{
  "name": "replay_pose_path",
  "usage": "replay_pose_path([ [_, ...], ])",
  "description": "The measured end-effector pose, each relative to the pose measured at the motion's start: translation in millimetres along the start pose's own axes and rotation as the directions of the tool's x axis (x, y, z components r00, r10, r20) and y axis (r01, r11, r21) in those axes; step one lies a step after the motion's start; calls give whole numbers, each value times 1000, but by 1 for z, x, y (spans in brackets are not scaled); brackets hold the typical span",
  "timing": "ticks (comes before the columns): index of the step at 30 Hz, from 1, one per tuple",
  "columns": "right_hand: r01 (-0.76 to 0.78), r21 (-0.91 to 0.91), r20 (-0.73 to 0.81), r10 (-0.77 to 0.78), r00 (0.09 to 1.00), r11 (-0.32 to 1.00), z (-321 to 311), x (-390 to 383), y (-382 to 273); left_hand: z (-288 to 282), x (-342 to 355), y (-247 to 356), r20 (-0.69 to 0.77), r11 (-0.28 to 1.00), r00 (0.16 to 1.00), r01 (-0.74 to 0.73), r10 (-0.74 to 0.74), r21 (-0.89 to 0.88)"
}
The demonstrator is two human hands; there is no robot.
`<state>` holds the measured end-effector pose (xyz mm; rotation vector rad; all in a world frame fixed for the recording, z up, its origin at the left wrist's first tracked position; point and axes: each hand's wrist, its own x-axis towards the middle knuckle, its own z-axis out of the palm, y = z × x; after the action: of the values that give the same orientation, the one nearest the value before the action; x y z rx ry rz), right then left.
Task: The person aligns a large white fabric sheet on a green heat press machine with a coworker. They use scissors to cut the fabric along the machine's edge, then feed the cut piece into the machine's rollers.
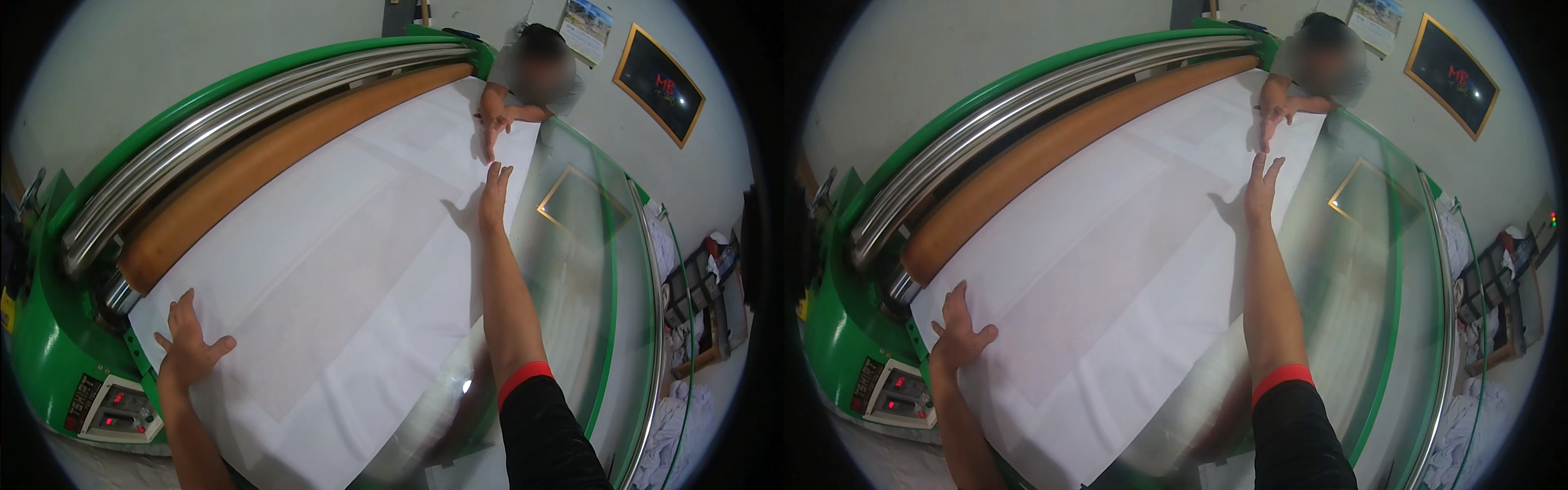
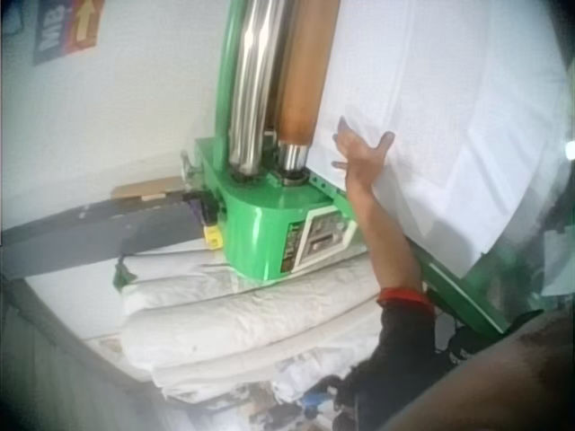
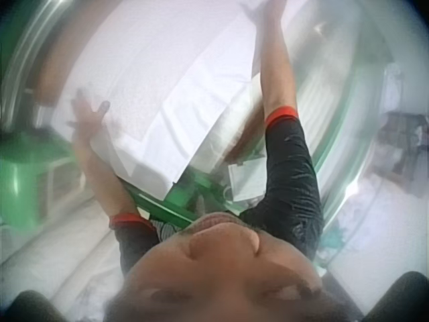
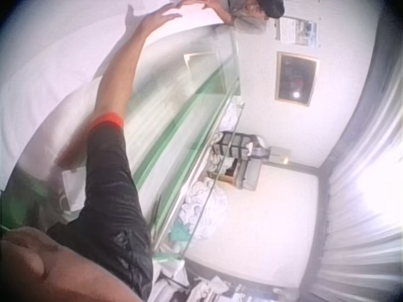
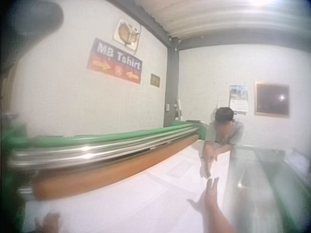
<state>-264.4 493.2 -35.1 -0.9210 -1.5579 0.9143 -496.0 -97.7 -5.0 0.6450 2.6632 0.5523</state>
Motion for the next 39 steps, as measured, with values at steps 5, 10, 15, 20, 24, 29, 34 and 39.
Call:
replay_pose_path([
  [5,9,7,-19,-8,1000,1000,-1,2,6,0,-13,31,-38,994,999,-33,37,109],
  [10,-155,217,48,148,988,964,0,-9,-16,5,-4,18,-109,958,955,-264,276,108],
  [15,-230,284,66,220,973,931,-2,-16,-34,0,2,7,147,952,964,-248,224,178],
  [20,-21,111,-52,27,998,994,-2,-5,-11,-3,-2,19,177,955,968,-215,180,202],
  [24,-13,202,-52,24,998,979,0,-5,-9,-3,-2,17,183,960,971,-190,153,205],
  [29,-10,267,-78,32,996,964,1,-11,-15,-7,-7,22,218,959,969,-166,116,232],
  [34,-22,320,-135,68,989,947,0,-9,-15,-6,-10,26,206,954,974,-148,95,262],
  [39,15,358,-175,51,983,934,0,-1,-3,4,-9,37,119,974,991,-90,66,207],
])
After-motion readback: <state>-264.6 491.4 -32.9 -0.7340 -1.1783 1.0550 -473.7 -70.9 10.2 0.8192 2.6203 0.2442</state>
